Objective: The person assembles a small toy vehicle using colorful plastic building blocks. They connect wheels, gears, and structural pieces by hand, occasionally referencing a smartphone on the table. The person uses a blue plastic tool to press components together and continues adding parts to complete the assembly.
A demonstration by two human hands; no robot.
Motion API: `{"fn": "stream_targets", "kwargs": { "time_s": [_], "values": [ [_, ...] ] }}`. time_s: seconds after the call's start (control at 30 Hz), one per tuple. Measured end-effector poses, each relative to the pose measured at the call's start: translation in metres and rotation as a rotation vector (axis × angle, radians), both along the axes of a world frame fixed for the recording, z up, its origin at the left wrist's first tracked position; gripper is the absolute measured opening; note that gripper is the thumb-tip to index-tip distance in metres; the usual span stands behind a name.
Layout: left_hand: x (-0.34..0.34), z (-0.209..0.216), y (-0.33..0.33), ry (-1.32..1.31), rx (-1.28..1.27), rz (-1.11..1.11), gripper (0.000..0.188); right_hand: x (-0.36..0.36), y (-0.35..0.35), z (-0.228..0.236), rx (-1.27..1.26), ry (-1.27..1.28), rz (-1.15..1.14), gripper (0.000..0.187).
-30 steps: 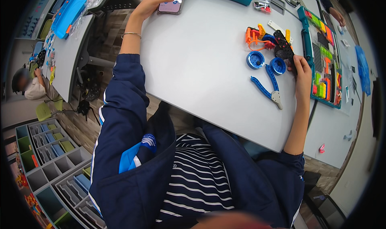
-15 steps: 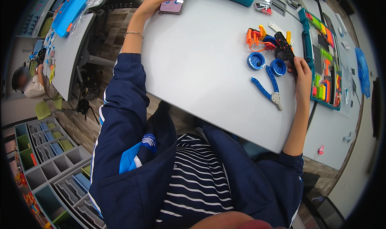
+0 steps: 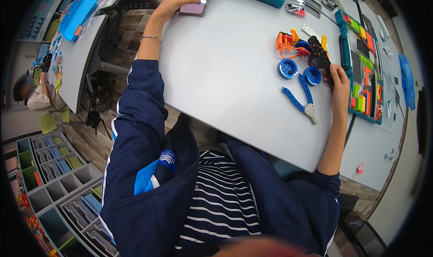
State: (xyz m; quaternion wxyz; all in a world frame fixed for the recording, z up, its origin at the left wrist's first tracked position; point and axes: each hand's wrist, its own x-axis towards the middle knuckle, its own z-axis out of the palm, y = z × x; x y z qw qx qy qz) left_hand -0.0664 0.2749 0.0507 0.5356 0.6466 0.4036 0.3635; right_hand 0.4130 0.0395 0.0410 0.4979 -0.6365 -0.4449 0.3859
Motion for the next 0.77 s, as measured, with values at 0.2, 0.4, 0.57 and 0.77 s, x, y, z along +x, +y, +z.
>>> {"fn": "stream_targets", "kwargs": {
  "time_s": [0.2, 0.4, 0.57, 0.77],
  "values": [
    [-0.001, -0.007, 0.005, -0.114, -0.055, 0.015, 0.065, 0.001, 0.0, -0.001, -0.001, -0.014, 0.007, 0.025],
    [-0.005, -0.012, 0.01, -0.135, -0.058, 0.008, 0.066, 0.0, 0.0, 0.0, -0.007, -0.016, 0.011, 0.025],
    [-0.003, -0.008, 0.006, -0.128, -0.056, -0.003, 0.069, 0.0, 0.0, 0.0, -0.007, -0.018, 0.008, 0.025],
    [-0.001, -0.004, 0.002, -0.111, -0.048, -0.017, 0.073, 0.0, 0.0, 0.0, -0.005, -0.025, 0.007, 0.026]
  ]
}}
